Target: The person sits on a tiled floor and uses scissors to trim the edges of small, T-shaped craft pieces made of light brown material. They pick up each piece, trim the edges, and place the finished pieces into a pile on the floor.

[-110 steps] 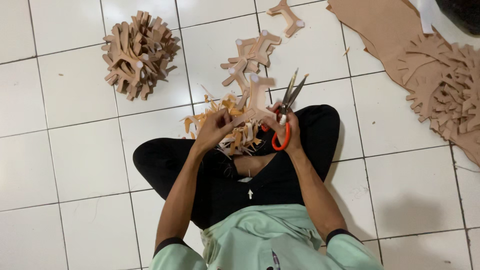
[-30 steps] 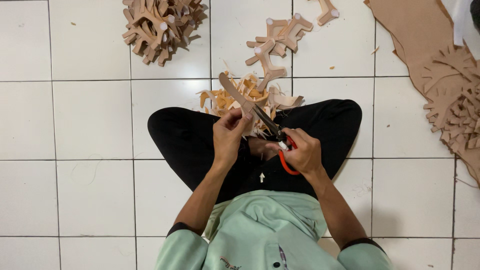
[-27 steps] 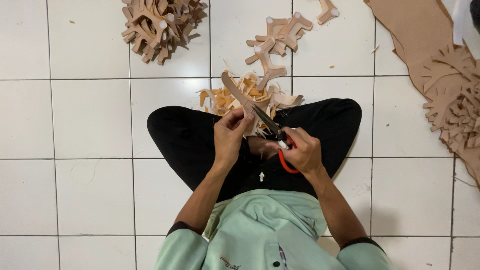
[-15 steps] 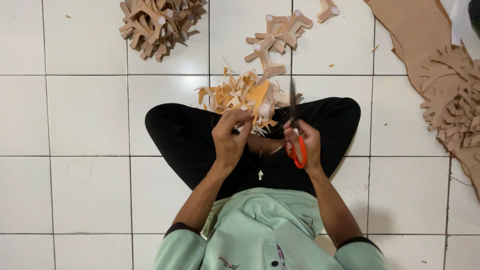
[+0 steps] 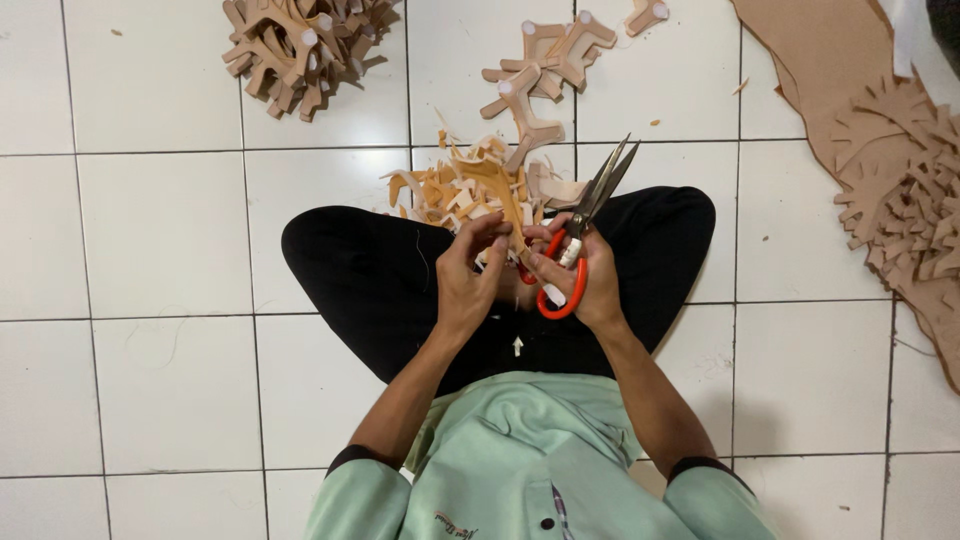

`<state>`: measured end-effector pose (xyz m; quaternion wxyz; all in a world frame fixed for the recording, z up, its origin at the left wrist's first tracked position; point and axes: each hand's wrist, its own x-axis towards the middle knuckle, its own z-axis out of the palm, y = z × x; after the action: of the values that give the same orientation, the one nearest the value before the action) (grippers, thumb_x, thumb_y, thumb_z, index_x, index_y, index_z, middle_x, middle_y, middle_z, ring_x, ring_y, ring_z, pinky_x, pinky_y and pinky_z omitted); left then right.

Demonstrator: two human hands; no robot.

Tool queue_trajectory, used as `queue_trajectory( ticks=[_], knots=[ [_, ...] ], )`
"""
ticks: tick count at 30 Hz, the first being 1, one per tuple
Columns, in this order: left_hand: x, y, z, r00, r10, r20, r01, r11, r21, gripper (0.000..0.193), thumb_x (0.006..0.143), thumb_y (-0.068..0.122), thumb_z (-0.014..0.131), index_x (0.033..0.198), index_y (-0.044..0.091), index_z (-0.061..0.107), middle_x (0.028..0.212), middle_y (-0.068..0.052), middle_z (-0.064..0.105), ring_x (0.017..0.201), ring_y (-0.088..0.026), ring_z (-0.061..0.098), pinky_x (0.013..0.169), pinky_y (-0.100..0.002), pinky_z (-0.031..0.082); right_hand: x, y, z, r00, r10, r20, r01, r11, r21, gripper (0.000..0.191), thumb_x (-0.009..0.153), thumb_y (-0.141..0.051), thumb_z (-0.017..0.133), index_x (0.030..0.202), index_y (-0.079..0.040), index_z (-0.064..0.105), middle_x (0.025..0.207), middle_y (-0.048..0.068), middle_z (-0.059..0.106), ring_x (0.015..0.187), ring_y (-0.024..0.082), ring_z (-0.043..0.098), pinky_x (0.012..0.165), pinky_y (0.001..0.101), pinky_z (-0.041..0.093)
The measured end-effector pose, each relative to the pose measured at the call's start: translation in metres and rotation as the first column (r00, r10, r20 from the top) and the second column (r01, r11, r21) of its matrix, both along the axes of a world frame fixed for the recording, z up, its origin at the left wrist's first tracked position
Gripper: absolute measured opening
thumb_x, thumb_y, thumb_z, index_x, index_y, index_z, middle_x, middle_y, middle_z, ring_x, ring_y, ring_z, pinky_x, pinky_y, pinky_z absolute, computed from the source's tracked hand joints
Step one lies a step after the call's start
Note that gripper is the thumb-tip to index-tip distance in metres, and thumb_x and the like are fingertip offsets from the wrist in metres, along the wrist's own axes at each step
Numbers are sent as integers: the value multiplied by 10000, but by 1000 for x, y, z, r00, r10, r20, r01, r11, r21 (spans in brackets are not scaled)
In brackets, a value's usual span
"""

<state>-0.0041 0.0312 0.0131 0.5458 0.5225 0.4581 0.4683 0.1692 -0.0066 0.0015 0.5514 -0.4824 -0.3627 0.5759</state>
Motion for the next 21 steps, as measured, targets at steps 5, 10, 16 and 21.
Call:
queue_trajectory(
  ticks=[5, 10, 16, 21],
  knots=[
    [0, 9, 9, 991, 10, -134, -29, 990, -138, 204, 943, 130, 731, 1075, -25, 750, 931, -79, 786, 850, -151, 745, 805, -279, 592, -2, -10, 1, 956, 44, 289, -73, 993, 88, 312, 950, 96, 695, 1246, 20, 637, 1065, 159, 644, 936, 120, 627, 852, 272, 543],
    [-3, 10, 5, 967, -33, -252, 50, 997, 62, 158, 1001, 103, 661, 1016, -53, 680, 909, -101, 753, 975, -184, 679, 916, -305, 534, -2, -9, 4, 979, 26, 201, -52, 991, 127, 279, 940, 65, 682, 1189, -9, 578, 1189, 124, 706, 926, 84, 638, 857, 246, 558],
    [0, 7, -10, 990, -117, 76, 120, 992, -36, 127, 1069, 103, 568, 1077, -24, 567, 1004, -91, 684, 926, -149, 670, 855, -288, 577, 5, -4, 5, 990, 6, -141, -11, 999, -30, 335, 906, 8, 723, 1185, -27, 539, 1157, 155, 721, 907, 119, 696, 800, 274, 583],
    [-8, 18, -8, 960, 37, -279, 11, 985, 170, 122, 1050, 85, 577, 1095, -29, 582, 974, -115, 705, 874, -169, 711, 796, -283, 577, 13, -9, 3, 922, -104, 373, 89, 994, 56, 302, 955, -88, 729, 1196, 27, 589, 1075, 158, 742, 955, 133, 732, 843, 284, 624]
  ],
)
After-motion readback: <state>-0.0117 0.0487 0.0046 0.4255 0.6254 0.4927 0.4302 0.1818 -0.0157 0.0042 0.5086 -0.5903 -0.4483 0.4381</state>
